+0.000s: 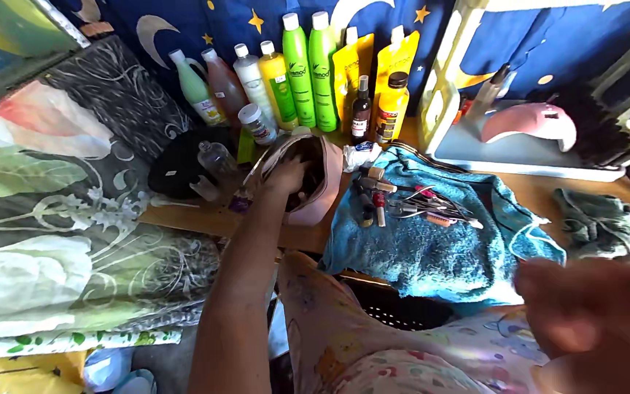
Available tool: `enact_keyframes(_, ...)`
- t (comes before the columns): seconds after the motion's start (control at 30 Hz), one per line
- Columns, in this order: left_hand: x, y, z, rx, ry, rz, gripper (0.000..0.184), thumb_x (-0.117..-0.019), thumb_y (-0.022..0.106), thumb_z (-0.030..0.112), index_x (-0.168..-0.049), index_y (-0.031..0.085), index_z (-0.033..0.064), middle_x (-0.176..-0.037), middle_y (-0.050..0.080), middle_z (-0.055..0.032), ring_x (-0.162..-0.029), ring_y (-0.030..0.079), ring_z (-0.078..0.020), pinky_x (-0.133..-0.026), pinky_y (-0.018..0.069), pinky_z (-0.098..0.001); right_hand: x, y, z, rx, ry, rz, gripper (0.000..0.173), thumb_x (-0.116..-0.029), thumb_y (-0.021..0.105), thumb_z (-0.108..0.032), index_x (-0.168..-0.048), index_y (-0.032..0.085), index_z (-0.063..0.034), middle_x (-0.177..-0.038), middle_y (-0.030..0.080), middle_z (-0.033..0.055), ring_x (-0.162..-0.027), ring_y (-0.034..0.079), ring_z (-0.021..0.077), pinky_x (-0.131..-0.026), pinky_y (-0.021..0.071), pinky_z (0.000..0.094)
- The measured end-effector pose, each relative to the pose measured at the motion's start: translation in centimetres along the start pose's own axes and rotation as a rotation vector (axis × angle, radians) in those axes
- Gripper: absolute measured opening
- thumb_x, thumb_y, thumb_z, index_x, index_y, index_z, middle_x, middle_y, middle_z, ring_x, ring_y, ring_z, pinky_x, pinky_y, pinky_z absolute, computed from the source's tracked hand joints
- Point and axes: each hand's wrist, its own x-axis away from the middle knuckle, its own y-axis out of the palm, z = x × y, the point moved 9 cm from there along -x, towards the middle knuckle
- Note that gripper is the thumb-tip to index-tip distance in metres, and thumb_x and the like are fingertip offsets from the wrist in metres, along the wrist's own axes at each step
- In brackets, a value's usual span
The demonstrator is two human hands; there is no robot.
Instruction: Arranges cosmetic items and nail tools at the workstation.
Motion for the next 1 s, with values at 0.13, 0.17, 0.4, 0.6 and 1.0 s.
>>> enact_keyframes(0.13,-1.7,0.3,-1.1,-0.011,0.004,0.035,0.072,-0.0841,0.076,0.004,-0.149,0.052,0.0242,-0.158,0.038,-0.0236,-0.133,0.049,-0.0504,-0.101,0.0441,-0.0700,3.8,-6.2,8.5,0.403,0.096,0.017,0.019,-0.1031,0.059,-0.029,-0.116,0.071,-0.0230,-0.112,0.070,-0.0077,-0.103,0.067,0.0083,-0.091,0.0578,0.0283)
enact_keyframes(0.17,-1.9,0.2,-1.1,-0.031,0.002,0.026,0.073,-0.0834,0.077,0.005,-0.149,0.052,0.0245,-0.158,0.037,-0.0236,-0.131,0.050,-0.0507,-0.099,0.0456,-0.0700,5.2,-7.8,10.3,0.522,0.168,0.066,0.016,-0.1019,0.060,-0.024,-0.110,0.072,-0.0174,-0.106,0.071,-0.0053,-0.097,0.068,0.0069,-0.087,0.0590,0.0266)
enact_keyframes(0.4,-2.0,-0.6,-0.7,-0.119,-0.146,-0.083,0.048,-0.1005,0.056,0.006,-0.148,0.052,0.0124,-0.151,0.049,-0.0229,-0.120,0.059,-0.0518,-0.097,0.0470,-0.0693,11.2,-15.5,17.8,0.682,0.532,0.357,0.024,-0.1006,0.058,-0.016,-0.112,0.068,0.0038,-0.094,0.072,0.0054,-0.082,0.068,0.0040,-0.078,0.0592,0.0236)
enact_keyframes(0.6,-2.4,-0.8,-2.2,-0.042,-0.184,0.012,0.050,-0.1073,0.050,0.022,-0.155,0.039,0.0109,-0.123,0.063,-0.0345,-0.117,0.060,-0.0551,-0.096,0.0461,-0.0716,12.1,-15.8,18.0,0.640,0.434,0.337,0.020,-0.1002,0.059,-0.015,-0.107,0.070,-0.0006,-0.093,0.072,0.0021,-0.080,0.068,0.0031,-0.075,0.0591,0.0219)
enact_keyframes(1.0,-0.8,-3.6,1.4,-0.102,0.221,0.201,0.050,-0.0701,0.084,-0.007,-0.117,0.072,0.0058,-0.134,0.059,-0.0266,-0.124,0.057,-0.0467,-0.102,0.0472,-0.0648,12.7,-17.1,17.6,0.400,0.354,0.392,0.015,-0.0993,0.058,-0.008,-0.106,0.071,-0.0022,-0.091,0.072,-0.0006,-0.079,0.068,0.0060,-0.074,0.0598,0.0237)
